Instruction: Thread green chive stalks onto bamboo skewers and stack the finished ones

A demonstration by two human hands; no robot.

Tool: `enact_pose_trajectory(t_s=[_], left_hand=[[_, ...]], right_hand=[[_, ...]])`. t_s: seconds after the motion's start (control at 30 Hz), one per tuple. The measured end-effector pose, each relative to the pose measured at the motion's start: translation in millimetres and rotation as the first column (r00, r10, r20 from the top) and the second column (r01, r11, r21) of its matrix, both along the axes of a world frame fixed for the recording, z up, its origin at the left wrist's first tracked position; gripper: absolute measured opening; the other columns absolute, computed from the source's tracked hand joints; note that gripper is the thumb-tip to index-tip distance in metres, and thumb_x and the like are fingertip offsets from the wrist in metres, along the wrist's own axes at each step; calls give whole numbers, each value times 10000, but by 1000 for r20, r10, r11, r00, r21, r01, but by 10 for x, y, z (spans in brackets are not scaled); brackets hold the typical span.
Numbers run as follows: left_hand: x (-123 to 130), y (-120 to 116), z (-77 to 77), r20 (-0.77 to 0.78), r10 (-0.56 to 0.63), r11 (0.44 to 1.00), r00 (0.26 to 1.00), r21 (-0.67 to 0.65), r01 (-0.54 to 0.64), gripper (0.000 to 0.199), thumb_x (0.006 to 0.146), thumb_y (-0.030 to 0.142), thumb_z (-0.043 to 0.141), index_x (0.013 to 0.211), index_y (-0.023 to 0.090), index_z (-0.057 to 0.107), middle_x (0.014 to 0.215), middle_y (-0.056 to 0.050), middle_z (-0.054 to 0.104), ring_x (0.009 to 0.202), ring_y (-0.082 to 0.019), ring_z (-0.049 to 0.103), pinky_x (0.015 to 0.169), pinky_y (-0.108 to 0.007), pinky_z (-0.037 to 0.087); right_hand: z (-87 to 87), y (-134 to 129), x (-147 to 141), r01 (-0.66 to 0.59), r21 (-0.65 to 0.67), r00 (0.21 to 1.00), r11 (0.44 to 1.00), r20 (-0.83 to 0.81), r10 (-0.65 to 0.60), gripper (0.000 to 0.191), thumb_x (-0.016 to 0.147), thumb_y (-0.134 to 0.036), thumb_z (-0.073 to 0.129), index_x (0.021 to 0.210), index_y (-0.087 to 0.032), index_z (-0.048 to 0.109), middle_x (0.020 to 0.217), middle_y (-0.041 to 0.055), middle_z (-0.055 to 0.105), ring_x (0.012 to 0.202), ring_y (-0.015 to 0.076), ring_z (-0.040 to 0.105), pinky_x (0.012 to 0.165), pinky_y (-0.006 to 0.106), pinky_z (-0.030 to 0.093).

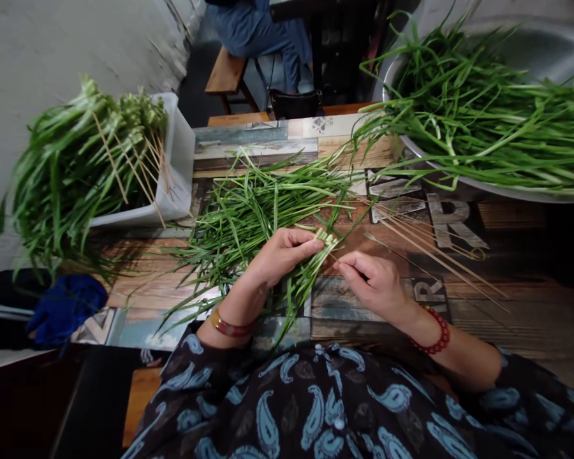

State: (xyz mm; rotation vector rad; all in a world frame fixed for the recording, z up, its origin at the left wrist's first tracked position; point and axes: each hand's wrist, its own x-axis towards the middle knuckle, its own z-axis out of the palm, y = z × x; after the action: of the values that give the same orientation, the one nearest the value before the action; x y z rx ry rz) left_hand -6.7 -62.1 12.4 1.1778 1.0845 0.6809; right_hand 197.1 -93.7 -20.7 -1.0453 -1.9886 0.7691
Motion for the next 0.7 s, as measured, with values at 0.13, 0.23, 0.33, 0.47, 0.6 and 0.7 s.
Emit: enact_pose_trajectory(t_s=[0.13, 0.23, 0.33, 0.47, 0.6, 0.7], left_hand=[[32, -3, -42, 12, -46, 998, 999, -33, 47, 415, 793, 498, 683, 666, 102, 669, 622, -15, 581, 557, -91, 469, 548, -219, 363], [75, -18, -90, -40, -95, 995, 995, 5, 95, 466, 802, 513, 667, 605, 92, 621, 557, 16, 492, 514, -60, 373, 498, -203, 288], [77, -24, -105, -114, -124, 987, 986, 91, 135, 496, 845, 521, 613, 589, 96, 602, 536, 23, 469, 505, -60, 374, 487, -201, 273], [-38, -7, -32, -289, -180, 910, 940, 313, 270, 411, 846, 489, 635, 995, 113, 713, 955, -86, 727, 875, -195, 654, 770, -261, 477], [-175, 1, 146, -559, -166, 775, 812, 436, 458, 546, 881, 542, 565, 1255, 148, 629, 1267, -143, 666, 1151, -255, 626, 963, -307, 442], [-258, -9, 304, -723, -125, 704, 680, 418, 574, 562, 966, 560, 353, 1205, 149, 653, 1169, -131, 711, 1048, -235, 661, 937, -315, 430]], right_hand=[[-17, 1, -22, 15, 37, 1000, 999, -5, -15, 191, 951, -195, 489, 813, -205, 620, 702, 10, 702, 626, 130, 657, 623, 223, 485], [-20, 13, -37, 24, 56, 999, 998, -29, -22, 176, 939, -173, 504, 802, -200, 613, 695, 5, 694, 605, 121, 643, 613, 213, 479], [-5, 26, -41, 17, 73, 999, 997, -30, -15, 174, 926, -167, 514, 780, -201, 602, 663, -3, 676, 571, 117, 622, 586, 212, 465], [18, 40, -19, 28, 74, 1000, 997, -16, -27, 190, 933, -175, 505, 764, -201, 588, 616, -17, 647, 522, 106, 590, 541, 210, 435], [19, 32, 25, 95, 47, 995, 994, -43, -93, 198, 941, -227, 513, 758, -202, 586, 590, -22, 627, 486, 103, 562, 498, 217, 408], [51, -15, 67, 126, 28, 988, 992, -90, -123, 177, 944, -257, 528, 791, -201, 600, 581, -28, 616, 479, 102, 554, 507, 220, 414]])
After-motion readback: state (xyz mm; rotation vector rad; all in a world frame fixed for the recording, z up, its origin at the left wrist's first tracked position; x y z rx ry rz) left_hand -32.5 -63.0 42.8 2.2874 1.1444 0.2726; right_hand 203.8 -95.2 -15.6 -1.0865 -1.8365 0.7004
